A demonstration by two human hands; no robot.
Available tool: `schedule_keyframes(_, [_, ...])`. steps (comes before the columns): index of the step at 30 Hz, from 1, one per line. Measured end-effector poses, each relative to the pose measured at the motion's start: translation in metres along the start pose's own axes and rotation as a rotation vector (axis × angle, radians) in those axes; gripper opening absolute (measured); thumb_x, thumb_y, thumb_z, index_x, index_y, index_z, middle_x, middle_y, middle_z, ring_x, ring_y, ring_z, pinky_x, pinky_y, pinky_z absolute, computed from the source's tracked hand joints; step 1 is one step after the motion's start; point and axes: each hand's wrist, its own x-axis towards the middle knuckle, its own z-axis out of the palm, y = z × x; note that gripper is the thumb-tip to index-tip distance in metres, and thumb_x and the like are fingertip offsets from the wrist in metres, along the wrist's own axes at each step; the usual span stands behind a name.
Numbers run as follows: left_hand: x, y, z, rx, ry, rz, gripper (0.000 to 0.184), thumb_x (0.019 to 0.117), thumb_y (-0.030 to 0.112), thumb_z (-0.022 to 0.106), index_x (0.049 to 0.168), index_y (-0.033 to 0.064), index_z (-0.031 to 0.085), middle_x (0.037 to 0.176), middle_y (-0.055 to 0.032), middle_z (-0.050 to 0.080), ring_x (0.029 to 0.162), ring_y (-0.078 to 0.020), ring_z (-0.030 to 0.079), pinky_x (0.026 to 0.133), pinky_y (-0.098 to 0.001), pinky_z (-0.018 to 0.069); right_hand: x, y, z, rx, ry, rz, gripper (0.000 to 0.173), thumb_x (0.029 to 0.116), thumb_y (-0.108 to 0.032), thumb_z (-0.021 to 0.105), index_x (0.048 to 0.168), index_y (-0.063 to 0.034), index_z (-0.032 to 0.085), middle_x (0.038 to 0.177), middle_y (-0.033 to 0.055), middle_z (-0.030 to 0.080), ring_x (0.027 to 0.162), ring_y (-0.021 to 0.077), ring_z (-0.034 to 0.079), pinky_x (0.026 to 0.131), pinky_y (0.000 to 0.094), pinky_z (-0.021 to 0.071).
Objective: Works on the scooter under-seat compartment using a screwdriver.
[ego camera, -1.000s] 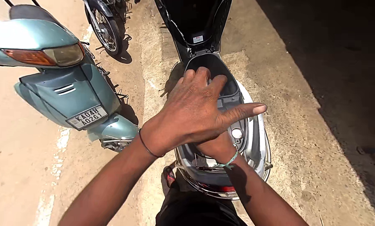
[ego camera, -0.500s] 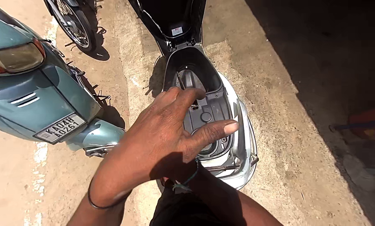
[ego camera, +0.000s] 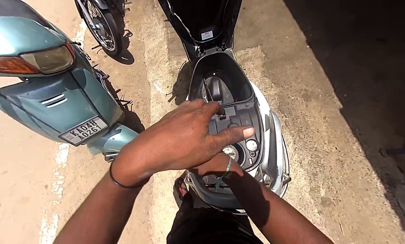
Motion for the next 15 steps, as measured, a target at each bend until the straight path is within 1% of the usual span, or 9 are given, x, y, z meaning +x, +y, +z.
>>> schedule_keyframes(1, [0.008, 0.002, -0.005, 0.001, -0.075, 0.011, 0.070, 0.0957, 0.071, 0.049, 0.134, 0.0130, 0.063, 0.117, -0.0087, 0.064, 0.111, -0.0244, 0.061, 0.092, -0.0515, 0.0484, -0.002, 0.037, -0.006, -0.011, 0.023, -0.200, 0.018, 0.0824, 0.003, 0.075, 0.099, -0.0014, 0.071, 0.090, 0.0012, 0.072, 0.085, 0.0023, 0.068, 0.075, 0.0176, 0.0570])
schedule_keyframes(3, [0.023, 0.005, -0.012, 0.012, -0.163, 0.035, 0.063, 0.0964, 0.069, 0.051, 0.127, 0.0158, 0.066, 0.107, -0.0044, 0.068, 0.101, -0.0187, 0.064, 0.085, -0.0479, 0.0505, -0.001, 0.050, -0.003, -0.356, 0.218, -0.171, 0.012, 0.0899, -0.012, 0.077, 0.099, -0.0040, 0.073, 0.088, 0.0033, 0.071, 0.083, 0.0073, 0.069, 0.070, 0.0217, 0.0587])
schedule_keyframes(4, [0.029, 0.007, -0.015, 0.008, -0.200, 0.044, 0.061, 0.0966, 0.068, 0.052, 0.125, 0.0160, 0.067, 0.101, -0.0026, 0.069, 0.093, -0.0161, 0.064, 0.080, -0.0455, 0.0509, 0.004, 0.027, 0.004, -0.552, 0.269, 0.064, 0.011, 0.0900, -0.015, 0.077, 0.097, -0.0058, 0.074, 0.087, 0.0044, 0.071, 0.083, 0.0099, 0.069, 0.070, 0.0249, 0.0587])
schedule_keyframes(5, [0.033, 0.008, -0.017, 0.004, -0.223, 0.053, 0.058, 0.0969, 0.066, 0.053, 0.121, 0.0161, 0.069, 0.094, -0.0010, 0.068, 0.087, -0.0141, 0.063, 0.077, -0.0431, 0.0505, 0.020, -0.014, 0.014, -0.603, 0.249, 0.533, 0.012, 0.0934, -0.014, 0.075, 0.105, -0.0092, 0.073, 0.100, 0.0041, 0.070, 0.098, 0.0120, 0.067, 0.088, 0.0329, 0.0550])
schedule_keyframes(6, [0.036, 0.009, -0.019, 0.007, -0.227, 0.065, 0.055, 0.0971, 0.066, 0.052, 0.112, 0.0166, 0.071, 0.086, 0.0014, 0.065, 0.080, -0.0117, 0.061, 0.072, -0.0398, 0.0496, 0.006, 0.024, 0.009, -0.677, 0.363, 0.208, 0.013, 0.0916, -0.022, 0.077, 0.099, -0.0119, 0.074, 0.090, 0.0010, 0.070, 0.086, 0.0091, 0.068, 0.073, 0.0278, 0.0585])
schedule_keyframes(8, [0.038, 0.008, -0.018, 0.000, -0.202, 0.096, 0.053, 0.1002, 0.063, 0.049, 0.084, 0.0175, 0.069, 0.067, 0.0054, 0.055, 0.063, -0.0076, 0.054, 0.058, -0.0327, 0.0423, -0.001, 0.060, 0.010, -0.453, 0.477, -0.144, 0.015, 0.0912, -0.019, 0.078, 0.101, -0.0101, 0.074, 0.088, 0.0000, 0.069, 0.082, 0.0069, 0.067, 0.067, 0.0246, 0.0588])
schedule_keyframes(10, [0.039, 0.006, -0.017, -0.006, -0.220, 0.092, 0.059, 0.1044, 0.059, 0.043, 0.065, 0.0196, 0.062, 0.056, 0.0071, 0.049, 0.053, -0.0062, 0.049, 0.049, -0.0303, 0.0361, 0.008, 0.021, 0.032, -0.243, 0.489, -0.212, 0.012, 0.0885, -0.007, 0.076, 0.100, -0.0077, 0.072, 0.086, 0.0002, 0.070, 0.080, 0.0055, 0.068, 0.067, 0.0236, 0.0603])
schedule_keyframes(12, [0.039, 0.004, -0.012, 0.016, -0.249, 0.034, 0.060, 0.1070, 0.054, 0.040, 0.063, 0.0182, 0.061, 0.055, 0.0056, 0.048, 0.052, -0.0081, 0.049, 0.048, -0.0317, 0.0361, 0.022, -0.051, 0.059, -0.269, 0.487, -0.041, 0.012, 0.0763, 0.000, 0.068, 0.084, -0.0100, 0.067, 0.072, -0.0033, 0.064, 0.068, 0.0007, 0.064, 0.061, 0.0198, 0.0551])
schedule_keyframes(15, [0.022, -0.005, 0.005, 0.015, -0.001, 0.102, 0.055, 0.1087, 0.044, 0.042, 0.064, 0.0173, 0.058, 0.053, 0.0077, 0.043, 0.049, -0.0057, 0.045, 0.047, -0.0281, 0.0333, 0.020, -0.045, 0.062, -0.359, 0.406, -0.329, 0.010, 0.0761, -0.008, 0.070, 0.068, -0.0043, 0.065, 0.059, 0.0016, 0.061, 0.055, 0.0056, 0.060, 0.050, 0.0231, 0.0486])
